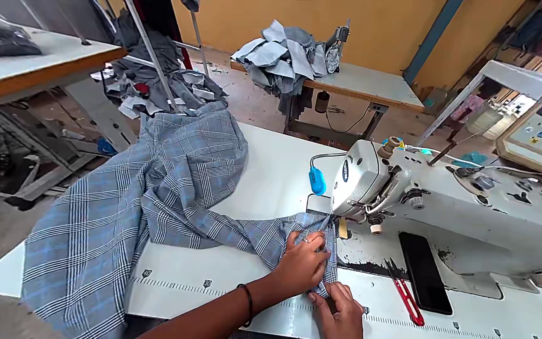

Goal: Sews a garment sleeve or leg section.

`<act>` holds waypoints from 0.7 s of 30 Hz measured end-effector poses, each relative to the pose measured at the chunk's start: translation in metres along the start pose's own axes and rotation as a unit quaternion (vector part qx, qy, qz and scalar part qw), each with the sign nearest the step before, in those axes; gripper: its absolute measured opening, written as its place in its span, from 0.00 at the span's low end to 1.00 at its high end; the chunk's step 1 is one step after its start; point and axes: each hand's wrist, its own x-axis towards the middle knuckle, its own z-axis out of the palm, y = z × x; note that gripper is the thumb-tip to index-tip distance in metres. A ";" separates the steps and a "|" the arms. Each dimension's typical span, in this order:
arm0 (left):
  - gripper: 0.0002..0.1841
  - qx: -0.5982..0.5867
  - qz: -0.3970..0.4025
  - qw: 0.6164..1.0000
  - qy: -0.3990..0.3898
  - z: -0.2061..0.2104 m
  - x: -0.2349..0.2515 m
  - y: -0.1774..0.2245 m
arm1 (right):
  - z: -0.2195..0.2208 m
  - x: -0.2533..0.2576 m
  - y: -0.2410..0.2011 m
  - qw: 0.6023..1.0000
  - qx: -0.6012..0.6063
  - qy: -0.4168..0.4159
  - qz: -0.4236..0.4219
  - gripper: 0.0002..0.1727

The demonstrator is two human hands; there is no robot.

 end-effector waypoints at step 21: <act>0.14 0.031 0.027 0.998 0.051 0.012 -0.006 0.004 | 0.013 0.129 -0.018 0.953 -0.202 -0.079 0.210 0.16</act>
